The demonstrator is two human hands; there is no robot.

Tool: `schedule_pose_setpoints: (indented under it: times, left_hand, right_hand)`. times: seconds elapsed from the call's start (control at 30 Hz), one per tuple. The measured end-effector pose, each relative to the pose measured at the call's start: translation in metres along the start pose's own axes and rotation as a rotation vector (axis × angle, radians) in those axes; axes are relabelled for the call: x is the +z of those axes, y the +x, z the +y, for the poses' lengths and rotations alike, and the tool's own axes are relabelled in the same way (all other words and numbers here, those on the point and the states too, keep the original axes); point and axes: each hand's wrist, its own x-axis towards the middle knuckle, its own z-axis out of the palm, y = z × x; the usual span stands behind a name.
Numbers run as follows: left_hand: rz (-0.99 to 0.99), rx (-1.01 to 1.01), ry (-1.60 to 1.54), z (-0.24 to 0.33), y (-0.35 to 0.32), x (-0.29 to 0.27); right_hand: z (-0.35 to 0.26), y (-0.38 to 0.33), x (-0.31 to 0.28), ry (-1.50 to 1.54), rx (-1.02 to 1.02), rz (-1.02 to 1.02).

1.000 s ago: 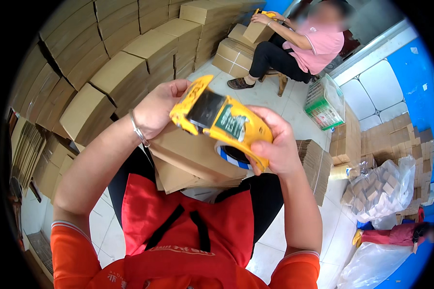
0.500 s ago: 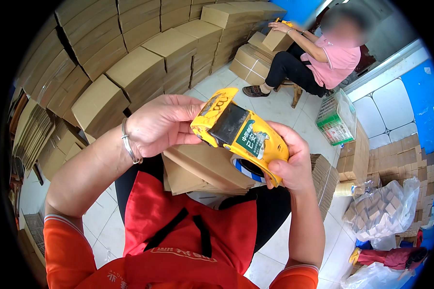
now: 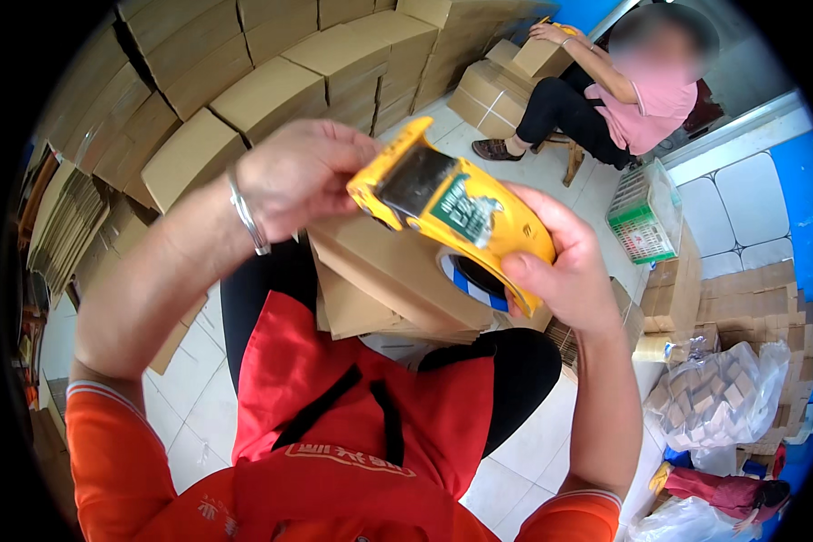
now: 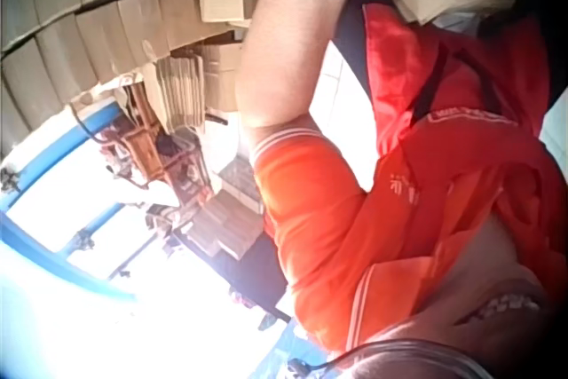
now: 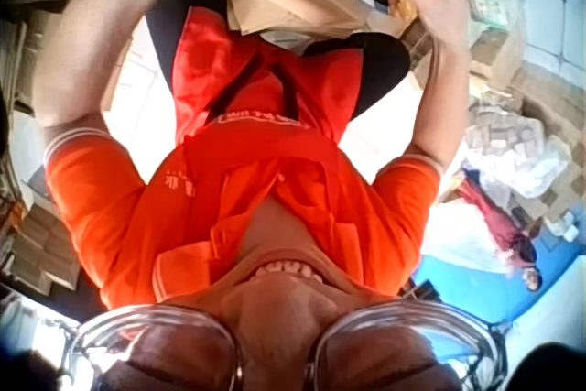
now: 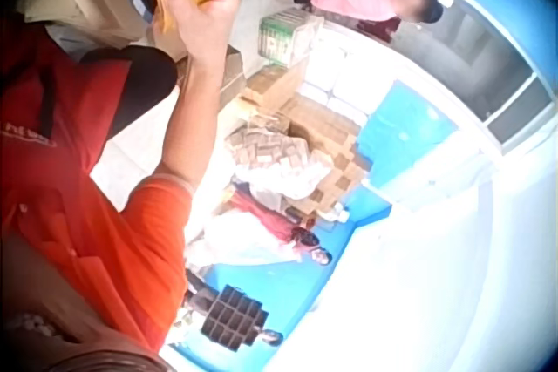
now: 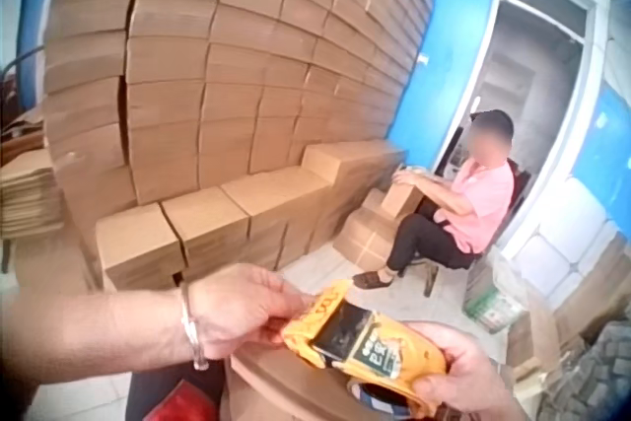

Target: The person sits on the floor and folds flat cardboard sheets into small boxes. They use a handheld tape dispenser to seal the seams and then stack the finished boxes. Another person works nearby doing similar tasks.

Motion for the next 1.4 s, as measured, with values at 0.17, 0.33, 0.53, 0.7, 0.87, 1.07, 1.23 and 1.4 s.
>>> schedule_pose_setpoints:
  times: [0.17, 0.33, 0.53, 0.7, 0.87, 1.07, 1.23, 1.4]
  left_hand:
    - [0.276, 0.08, 0.243, 0.017, 0.002, -0.069]
    - [0.259, -0.213, 0.348, -0.017, 0.026, -0.121]
    - [0.0, -0.292, 0.168, -0.12, 0.066, -0.103]
    - [-0.145, -0.341, 0.333, -0.112, 0.077, -0.093]
    - [-0.214, -0.38, 0.998, -0.106, 0.061, -0.072]
    - [-0.537, 0.275, 0.028, -0.065, 0.016, -0.104]
    - [-0.368, 0.041, 0.468, -0.052, 0.018, -0.073]
    - [-0.334, 0.183, 0.679, -0.057, 0.02, -0.079]
  right_hand:
    - [-0.023, 0.041, 0.038, -0.202, 0.091, -0.064]
    - [-0.032, 0.079, 0.062, -0.328, 0.177, -0.158]
    - [-0.04, 0.092, 0.079, -0.336, 0.282, -0.221]
    - [-0.038, 0.088, 0.067, -0.32, 0.326, -0.158]
    - [-0.036, 0.08, 0.063, -0.279, 0.327, -0.127]
    - [-0.034, 0.088, 0.06, -0.252, 0.31, -0.172]
    - [-0.036, 0.087, 0.058, -0.23, 0.253, -0.222]
    - [-0.045, 0.062, 0.036, -0.211, 0.321, -0.188]
